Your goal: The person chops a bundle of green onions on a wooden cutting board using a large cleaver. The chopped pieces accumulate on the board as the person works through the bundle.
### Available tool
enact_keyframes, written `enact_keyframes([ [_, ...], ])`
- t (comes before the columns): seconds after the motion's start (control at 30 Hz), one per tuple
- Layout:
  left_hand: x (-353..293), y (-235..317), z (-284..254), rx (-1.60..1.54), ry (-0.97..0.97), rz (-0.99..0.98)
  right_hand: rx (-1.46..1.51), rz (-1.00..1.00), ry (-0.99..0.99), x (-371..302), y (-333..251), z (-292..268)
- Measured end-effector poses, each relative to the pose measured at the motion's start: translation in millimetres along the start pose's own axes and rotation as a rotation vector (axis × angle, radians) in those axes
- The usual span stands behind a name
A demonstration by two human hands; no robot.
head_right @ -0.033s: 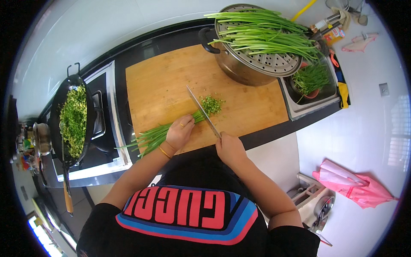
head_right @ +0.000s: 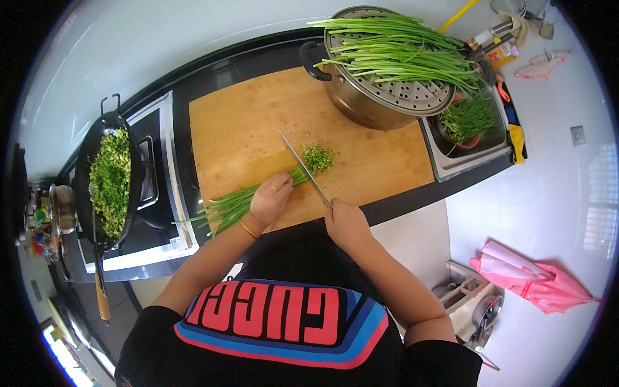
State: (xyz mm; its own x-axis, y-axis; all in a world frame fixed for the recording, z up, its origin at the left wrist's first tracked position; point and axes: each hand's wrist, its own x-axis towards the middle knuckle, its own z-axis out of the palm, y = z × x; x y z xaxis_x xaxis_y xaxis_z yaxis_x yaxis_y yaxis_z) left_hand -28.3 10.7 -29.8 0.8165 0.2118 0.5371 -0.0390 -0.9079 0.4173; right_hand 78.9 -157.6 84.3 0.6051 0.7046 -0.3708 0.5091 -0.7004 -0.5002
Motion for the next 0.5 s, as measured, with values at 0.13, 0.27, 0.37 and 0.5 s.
enact_keyframes([
  [0.13, 0.8, 0.8, -1.5, 0.046, 0.01, 0.038, -0.057, 0.013, -0.045, 3.4, 4.7, 8.6],
  [0.27, 2.0, 1.4, -4.0, 0.013, -0.019, 0.029, -0.091, 0.031, -0.082, 7.5, -3.7, 10.9],
  [0.37, -2.0, -0.3, -1.0, 0.02, -0.049, 0.033, -0.085, 0.011, -0.093, 15.3, -4.4, 12.9],
  [0.5, -2.8, -1.4, 0.0, 0.031, -0.085, 0.058, -0.051, -0.029, -0.064, 36.0, 2.6, 23.4],
])
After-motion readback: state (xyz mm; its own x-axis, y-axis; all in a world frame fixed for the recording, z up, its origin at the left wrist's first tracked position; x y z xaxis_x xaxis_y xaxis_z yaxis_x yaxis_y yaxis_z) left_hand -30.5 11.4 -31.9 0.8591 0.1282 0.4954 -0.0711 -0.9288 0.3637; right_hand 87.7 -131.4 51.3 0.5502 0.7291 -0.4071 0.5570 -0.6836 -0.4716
